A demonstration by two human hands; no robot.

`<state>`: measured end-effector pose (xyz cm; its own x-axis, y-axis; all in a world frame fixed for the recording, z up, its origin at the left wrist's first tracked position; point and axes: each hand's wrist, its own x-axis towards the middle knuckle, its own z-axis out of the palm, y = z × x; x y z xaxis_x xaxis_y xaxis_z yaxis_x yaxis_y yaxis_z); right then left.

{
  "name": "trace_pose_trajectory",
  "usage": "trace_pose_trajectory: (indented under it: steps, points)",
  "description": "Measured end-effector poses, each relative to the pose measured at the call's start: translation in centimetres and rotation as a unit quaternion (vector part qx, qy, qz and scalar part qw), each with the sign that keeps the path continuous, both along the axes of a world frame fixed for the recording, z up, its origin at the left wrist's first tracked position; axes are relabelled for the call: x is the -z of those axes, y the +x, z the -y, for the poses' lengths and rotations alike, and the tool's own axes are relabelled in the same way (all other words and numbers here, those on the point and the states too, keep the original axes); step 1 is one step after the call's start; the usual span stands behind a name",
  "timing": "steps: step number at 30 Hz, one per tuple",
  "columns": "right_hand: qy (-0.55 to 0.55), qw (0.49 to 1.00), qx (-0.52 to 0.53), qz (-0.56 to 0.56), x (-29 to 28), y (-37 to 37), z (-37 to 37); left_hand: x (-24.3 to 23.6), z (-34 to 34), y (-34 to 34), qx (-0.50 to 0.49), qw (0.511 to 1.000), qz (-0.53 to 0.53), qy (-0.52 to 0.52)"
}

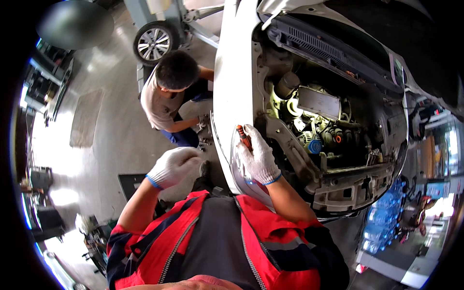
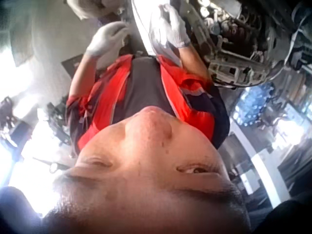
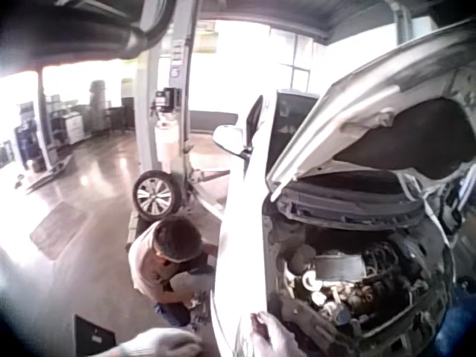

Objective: The person works under the hood of a white car in a garage, using a ratchet and a screwdriver to remove bolts and clips from the engine bay. They remove a plastic cover and a long black trim piece, placing them aside while another person works nearby.

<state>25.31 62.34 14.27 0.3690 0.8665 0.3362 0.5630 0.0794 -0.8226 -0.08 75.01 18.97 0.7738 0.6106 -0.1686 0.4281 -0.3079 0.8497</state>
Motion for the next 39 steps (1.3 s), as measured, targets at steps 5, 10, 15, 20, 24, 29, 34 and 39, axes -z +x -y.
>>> trace_pose_trajectory:
  steps: [5,10,15,20,24,29,34,39]
  points:
    - [0.019,0.995,0.030,0.095,-3.0,-1.0,-5.0,3.9,-5.5,11.3,0.023,0.961,0.120,-0.247]
    - [-0.095,0.980,0.128,0.116,-6.5,1.2,-10.4,5.4,-10.0,19.2,0.071,0.927,0.208,-0.303]
    - [-0.039,0.939,0.241,0.243,-7.6,10.4,-13.9,2.0,-16.3,25.6,0.123,0.954,0.203,0.185]
    - [-0.067,0.907,0.235,0.342,-11.6,18.4,-19.9,3.6,-19.1,32.4,0.129,0.910,0.165,0.357]
    - [-0.131,0.870,0.225,0.418,-13.0,21.8,-22.9,2.9,-20.0,35.3,0.161,0.917,0.086,0.353]
    - [-0.193,0.907,0.173,0.333,-14.2,25.4,-24.9,2.8,-21.4,37.2,0.123,0.933,0.093,0.325]
    - [-0.274,0.891,0.104,0.348,-16.2,29.4,-25.9,1.6,-20.9,39.0,0.068,0.962,0.094,0.247]
    - [-0.297,0.890,0.118,0.326,-14.1,32.0,-25.6,1.8,-20.7,40.1,-0.023,0.981,0.134,0.136]
